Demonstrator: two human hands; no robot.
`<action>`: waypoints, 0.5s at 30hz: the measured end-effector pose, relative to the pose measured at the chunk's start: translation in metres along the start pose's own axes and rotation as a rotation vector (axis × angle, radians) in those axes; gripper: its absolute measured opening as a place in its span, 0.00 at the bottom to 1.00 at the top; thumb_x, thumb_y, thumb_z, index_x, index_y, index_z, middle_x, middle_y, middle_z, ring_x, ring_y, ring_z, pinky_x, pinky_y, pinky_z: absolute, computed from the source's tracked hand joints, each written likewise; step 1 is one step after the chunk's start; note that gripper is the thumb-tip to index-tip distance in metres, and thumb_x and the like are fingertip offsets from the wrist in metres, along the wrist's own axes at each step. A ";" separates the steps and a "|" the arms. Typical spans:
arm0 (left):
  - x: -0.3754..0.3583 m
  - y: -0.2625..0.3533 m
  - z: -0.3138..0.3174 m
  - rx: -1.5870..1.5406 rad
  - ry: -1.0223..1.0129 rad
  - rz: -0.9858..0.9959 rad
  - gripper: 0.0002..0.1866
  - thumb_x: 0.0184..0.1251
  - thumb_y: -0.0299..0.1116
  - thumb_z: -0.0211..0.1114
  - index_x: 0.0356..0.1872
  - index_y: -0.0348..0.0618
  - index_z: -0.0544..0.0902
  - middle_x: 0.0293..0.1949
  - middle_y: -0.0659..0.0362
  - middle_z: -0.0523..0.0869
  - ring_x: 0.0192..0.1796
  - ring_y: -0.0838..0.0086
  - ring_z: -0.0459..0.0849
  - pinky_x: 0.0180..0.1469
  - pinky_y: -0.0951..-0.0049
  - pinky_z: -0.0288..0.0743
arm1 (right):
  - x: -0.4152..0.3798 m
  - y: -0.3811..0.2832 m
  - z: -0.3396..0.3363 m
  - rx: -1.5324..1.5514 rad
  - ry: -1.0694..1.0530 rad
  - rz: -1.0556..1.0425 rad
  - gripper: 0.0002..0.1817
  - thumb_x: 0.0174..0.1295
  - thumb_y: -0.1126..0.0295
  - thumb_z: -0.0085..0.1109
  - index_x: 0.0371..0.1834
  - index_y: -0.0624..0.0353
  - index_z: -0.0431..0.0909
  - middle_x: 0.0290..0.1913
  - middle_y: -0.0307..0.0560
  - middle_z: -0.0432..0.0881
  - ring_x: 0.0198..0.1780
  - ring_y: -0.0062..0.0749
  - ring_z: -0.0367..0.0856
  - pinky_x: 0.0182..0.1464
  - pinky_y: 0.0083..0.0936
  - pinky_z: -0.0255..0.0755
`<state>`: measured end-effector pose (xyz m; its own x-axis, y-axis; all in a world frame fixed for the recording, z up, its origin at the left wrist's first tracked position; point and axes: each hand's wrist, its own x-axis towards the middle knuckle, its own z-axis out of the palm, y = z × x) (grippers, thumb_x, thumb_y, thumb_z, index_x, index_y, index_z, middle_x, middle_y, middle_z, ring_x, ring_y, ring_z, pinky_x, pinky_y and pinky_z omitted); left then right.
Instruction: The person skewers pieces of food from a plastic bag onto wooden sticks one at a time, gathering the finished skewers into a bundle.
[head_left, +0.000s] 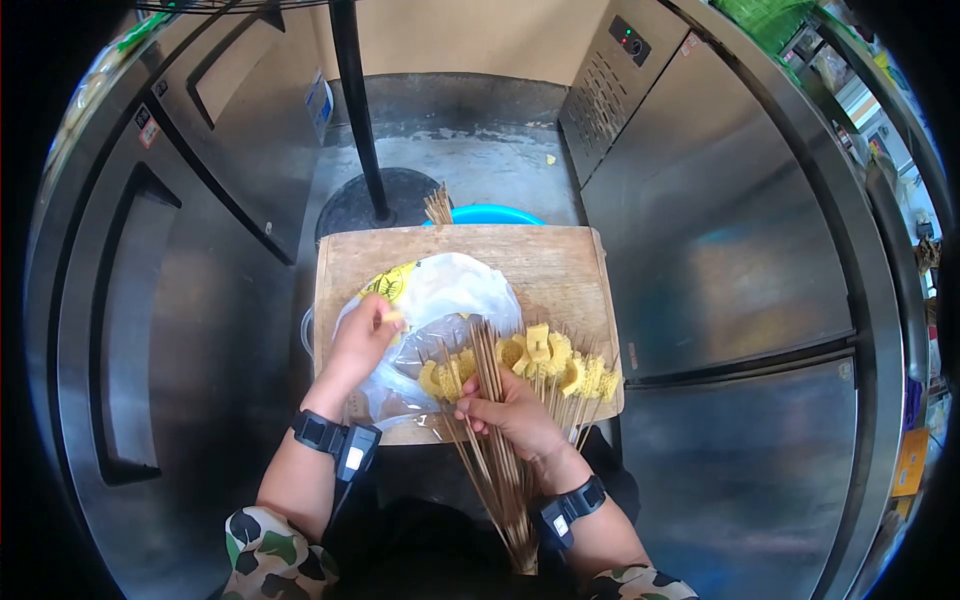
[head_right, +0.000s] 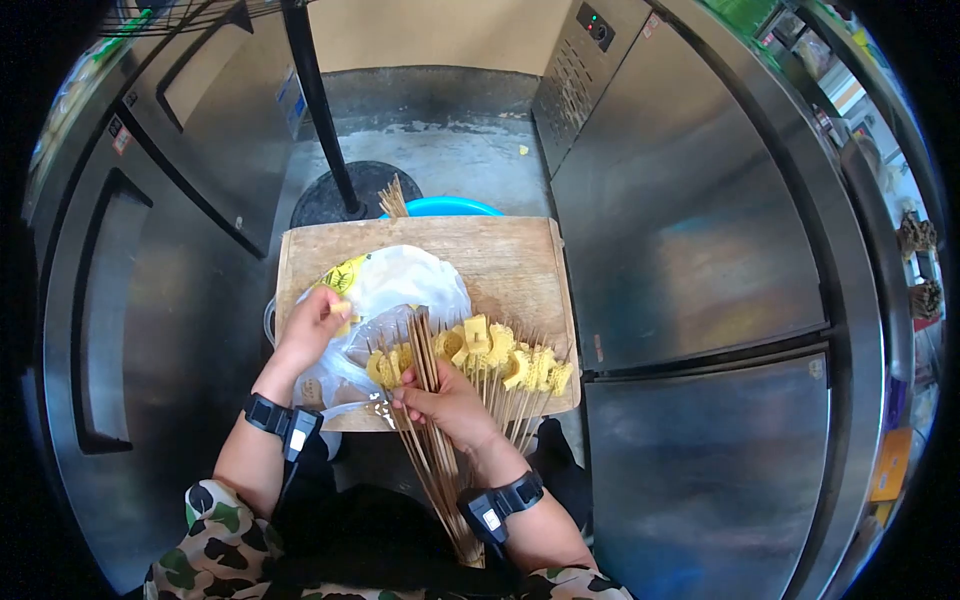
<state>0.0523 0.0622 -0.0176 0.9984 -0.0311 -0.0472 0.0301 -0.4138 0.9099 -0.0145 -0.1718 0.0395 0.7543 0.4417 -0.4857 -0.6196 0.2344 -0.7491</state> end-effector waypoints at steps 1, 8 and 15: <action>0.003 -0.010 0.003 -0.305 0.028 -0.008 0.05 0.64 0.30 0.58 0.36 0.41 0.73 0.28 0.58 0.80 0.33 0.72 0.79 0.37 0.76 0.73 | 0.001 0.001 0.000 -0.012 0.007 -0.003 0.10 0.57 0.78 0.59 0.39 0.58 0.69 0.29 0.43 0.80 0.24 0.15 0.73 0.26 0.11 0.65; -0.003 0.044 0.009 -0.612 0.014 -0.314 0.08 0.73 0.37 0.47 0.37 0.46 0.71 0.22 0.68 0.68 0.23 0.86 0.63 0.24 0.83 0.59 | 0.004 0.003 0.003 -0.054 0.026 -0.002 0.10 0.57 0.78 0.59 0.38 0.58 0.69 0.28 0.42 0.80 0.23 0.16 0.72 0.26 0.11 0.65; -0.006 0.050 0.028 -0.636 0.048 -0.192 0.11 0.73 0.41 0.46 0.37 0.47 0.72 0.23 0.68 0.71 0.21 0.86 0.64 0.22 0.85 0.59 | 0.003 0.002 0.005 -0.042 0.026 0.000 0.09 0.57 0.78 0.59 0.38 0.58 0.69 0.29 0.43 0.80 0.23 0.16 0.73 0.25 0.10 0.66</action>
<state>0.0467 0.0160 0.0161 0.9730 0.0361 -0.2278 0.2155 0.2098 0.9537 -0.0142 -0.1657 0.0390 0.7598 0.4189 -0.4972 -0.6107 0.1974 -0.7669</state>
